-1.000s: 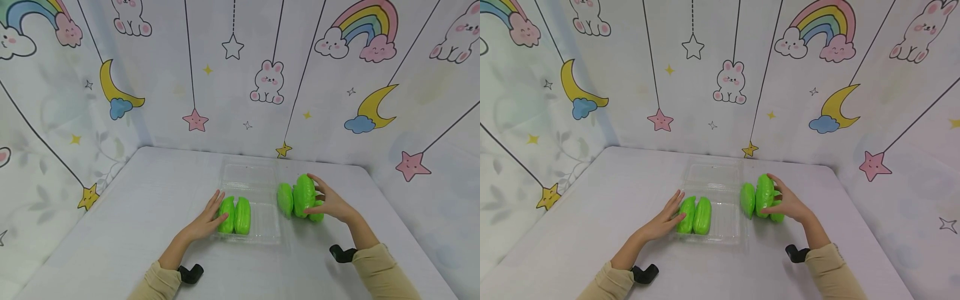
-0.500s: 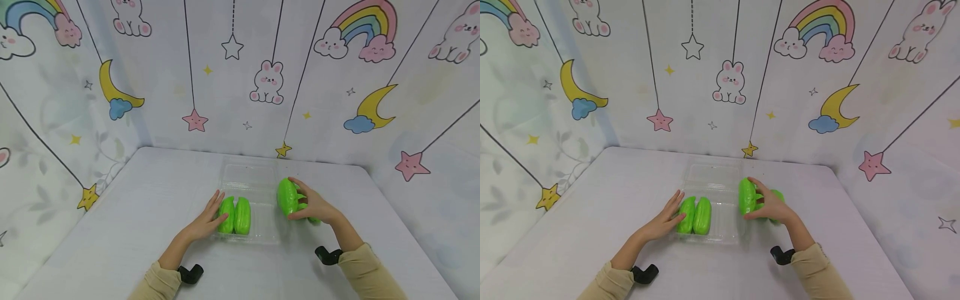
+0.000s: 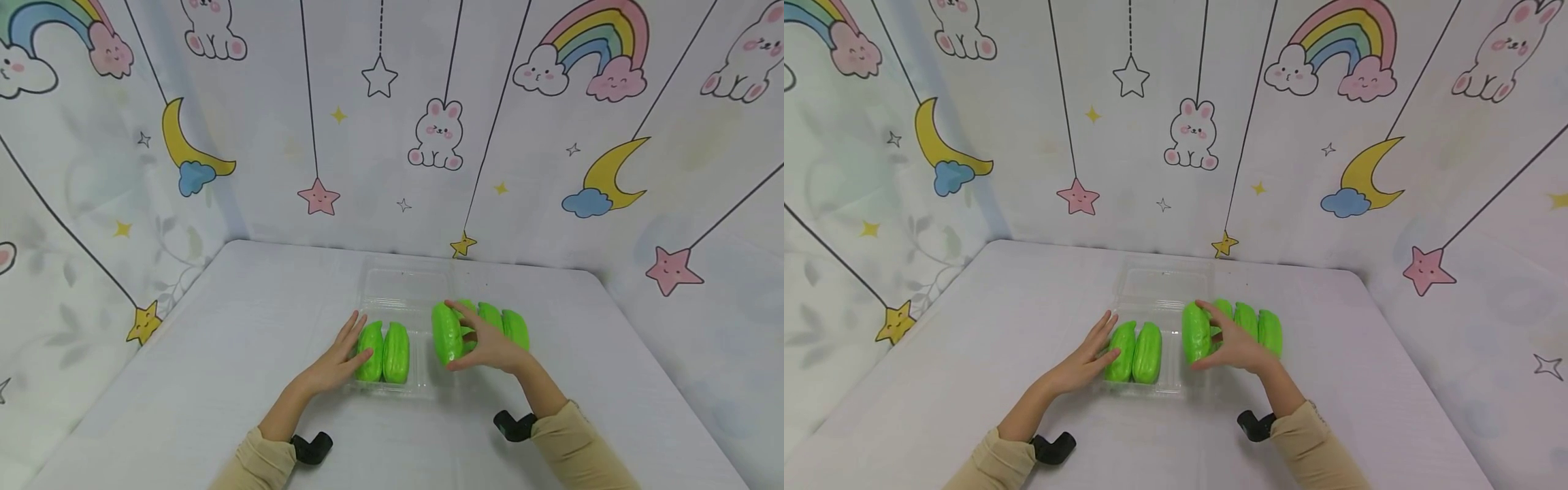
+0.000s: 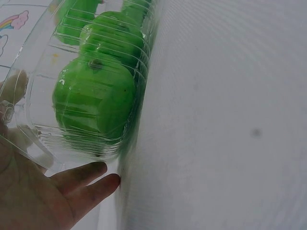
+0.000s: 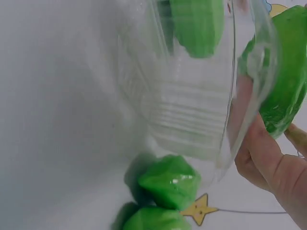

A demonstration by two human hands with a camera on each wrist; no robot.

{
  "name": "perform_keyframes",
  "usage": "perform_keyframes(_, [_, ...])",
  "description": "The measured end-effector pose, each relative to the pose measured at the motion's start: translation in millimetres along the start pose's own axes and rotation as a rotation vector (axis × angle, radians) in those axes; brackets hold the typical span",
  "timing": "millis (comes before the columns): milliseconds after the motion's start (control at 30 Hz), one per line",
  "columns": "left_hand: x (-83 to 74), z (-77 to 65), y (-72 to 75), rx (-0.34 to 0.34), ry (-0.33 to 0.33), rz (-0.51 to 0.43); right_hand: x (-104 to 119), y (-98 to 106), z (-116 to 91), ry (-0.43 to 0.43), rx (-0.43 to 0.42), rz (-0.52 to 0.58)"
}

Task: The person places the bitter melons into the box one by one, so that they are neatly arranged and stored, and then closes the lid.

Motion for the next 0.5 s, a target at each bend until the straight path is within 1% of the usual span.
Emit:
perform_keyframes(167, [-0.8,0.2,0.2,-0.002,-0.003,0.008,4,-10,5,0.031,0.016,-0.018])
perform_keyframes(367, [-1.3,-0.1,0.2,-0.003,-0.001,0.003,4,-23,11,0.036,0.054,-0.009])
perform_keyframes(500, [-2.4,-0.2,0.4,0.004,0.007,-0.012,3,-30,14,0.042,0.052,-0.037])
Point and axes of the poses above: each hand's wrist, its own z-axis towards the middle knuckle, its own y-axis out of the back of the hand, x = y × z, the point moved 4 cm from there along z, towards the middle knuckle, and after that the axes turned 6 degrees about -y, right-handed, at the moved point
